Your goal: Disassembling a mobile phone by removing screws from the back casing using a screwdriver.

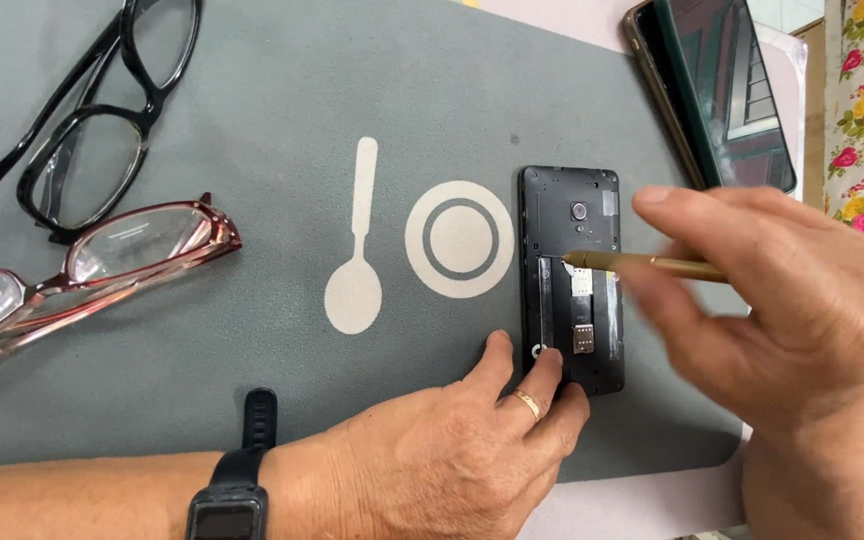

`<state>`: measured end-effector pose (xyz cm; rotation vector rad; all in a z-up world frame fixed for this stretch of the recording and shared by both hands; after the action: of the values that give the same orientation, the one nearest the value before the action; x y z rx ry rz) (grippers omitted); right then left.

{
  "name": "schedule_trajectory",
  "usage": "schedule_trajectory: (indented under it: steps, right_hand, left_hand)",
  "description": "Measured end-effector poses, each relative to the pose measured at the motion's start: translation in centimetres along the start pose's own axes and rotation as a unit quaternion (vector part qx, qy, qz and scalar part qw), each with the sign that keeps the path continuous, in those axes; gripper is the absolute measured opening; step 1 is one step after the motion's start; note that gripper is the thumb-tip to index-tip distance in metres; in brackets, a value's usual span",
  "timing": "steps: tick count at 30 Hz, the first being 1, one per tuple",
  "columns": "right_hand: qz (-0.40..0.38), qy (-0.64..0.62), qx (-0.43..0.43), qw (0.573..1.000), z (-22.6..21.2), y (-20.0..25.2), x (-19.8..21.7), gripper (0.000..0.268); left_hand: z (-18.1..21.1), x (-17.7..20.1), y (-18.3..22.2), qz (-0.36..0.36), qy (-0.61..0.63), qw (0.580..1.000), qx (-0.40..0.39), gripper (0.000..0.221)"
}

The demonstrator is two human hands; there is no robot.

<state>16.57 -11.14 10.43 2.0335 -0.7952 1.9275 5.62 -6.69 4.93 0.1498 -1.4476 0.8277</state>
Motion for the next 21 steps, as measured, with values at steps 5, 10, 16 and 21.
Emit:
schedule_trajectory:
  steps: [5, 10, 16, 21]
  right_hand:
    - [-0.007, -0.032, 0.004, 0.999, -1.0, -1.0, 0.3, 0.014]
    - [-0.016, -0.012, -0.029, 0.999, 0.0, -0.4, -0.1, 0.029]
    - [0.011, -0.029, 0.076, 0.997, -2.8, -1.9, 1.0, 0.019]
    - [0.011, 0.006, -0.015, 1.000, -0.4, -0.8, 0.7, 0.009]
  left_hand:
    - [0.1, -0.2, 0.0, 0.002, 0.005, 1.000, -0.001, 0.034]
    - [0.2, -0.1, 0.0, 0.002, 0.003, 1.000, -0.006, 0.033]
    - [0.2, 0.1, -0.1, 0.006, -0.005, 1.000, -0.011, 0.032]
    - [0.2, 0.1, -0.2, -0.014, -0.008, 1.000, -0.017, 0.035]
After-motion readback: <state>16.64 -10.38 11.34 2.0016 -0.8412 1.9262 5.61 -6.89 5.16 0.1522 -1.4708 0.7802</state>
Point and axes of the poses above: each hand's wrist, its own y-axis away from the middle knuckle, its own x-axis out of the back of the hand, z = x × y, the point moved 10 cm from there along -y, towards the middle knuckle, and after that the axes turned 10 degrees about -z, right-handed, at the moved point
